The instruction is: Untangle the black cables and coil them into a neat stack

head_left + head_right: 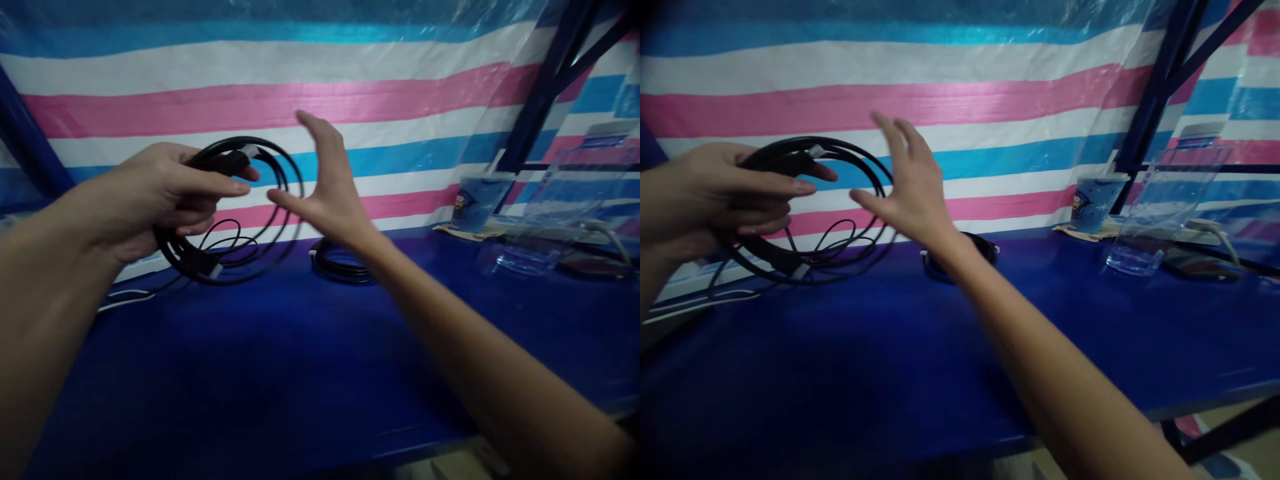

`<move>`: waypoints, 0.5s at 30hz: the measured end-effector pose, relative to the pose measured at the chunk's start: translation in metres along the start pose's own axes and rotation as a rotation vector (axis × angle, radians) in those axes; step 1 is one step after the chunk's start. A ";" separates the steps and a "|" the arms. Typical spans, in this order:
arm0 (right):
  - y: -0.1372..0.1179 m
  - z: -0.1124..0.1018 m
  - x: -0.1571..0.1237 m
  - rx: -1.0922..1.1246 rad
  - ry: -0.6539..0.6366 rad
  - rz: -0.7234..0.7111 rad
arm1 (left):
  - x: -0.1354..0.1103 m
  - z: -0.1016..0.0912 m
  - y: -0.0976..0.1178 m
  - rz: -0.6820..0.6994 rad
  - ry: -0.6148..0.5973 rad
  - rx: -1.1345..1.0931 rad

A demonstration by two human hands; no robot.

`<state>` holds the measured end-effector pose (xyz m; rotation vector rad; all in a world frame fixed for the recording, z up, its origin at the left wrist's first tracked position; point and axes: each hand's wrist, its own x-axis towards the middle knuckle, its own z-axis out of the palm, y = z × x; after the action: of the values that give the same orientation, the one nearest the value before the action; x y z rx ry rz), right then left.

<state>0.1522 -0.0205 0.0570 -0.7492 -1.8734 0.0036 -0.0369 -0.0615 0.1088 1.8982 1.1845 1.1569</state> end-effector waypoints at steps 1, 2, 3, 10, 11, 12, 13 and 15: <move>0.007 -0.009 0.002 0.118 -0.028 0.072 | -0.003 0.008 -0.001 0.056 -0.020 0.003; 0.013 -0.016 0.002 0.246 -0.075 0.142 | -0.005 0.017 -0.004 0.111 -0.029 -0.009; 0.017 -0.022 -0.001 0.370 -0.128 0.207 | -0.006 0.027 -0.009 0.162 -0.019 -0.029; 0.028 -0.053 -0.047 0.576 -0.449 0.519 | -0.004 0.085 -0.065 0.223 0.182 0.025; 0.031 -0.054 -0.053 0.555 -0.457 0.536 | -0.005 0.089 -0.071 0.222 0.184 0.039; 0.034 -0.054 -0.058 0.540 -0.455 0.545 | -0.007 0.091 -0.076 0.217 0.180 0.036; 0.039 -0.053 -0.062 0.531 -0.456 0.552 | -0.008 0.092 -0.080 0.203 0.169 0.010; 0.048 -0.048 -0.067 0.536 -0.489 0.576 | -0.010 0.091 -0.088 0.131 0.109 -0.102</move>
<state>0.2321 -0.0313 0.0052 -0.9267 -1.8990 1.0936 0.0101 -0.0388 -0.0068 1.8786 1.0488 1.3804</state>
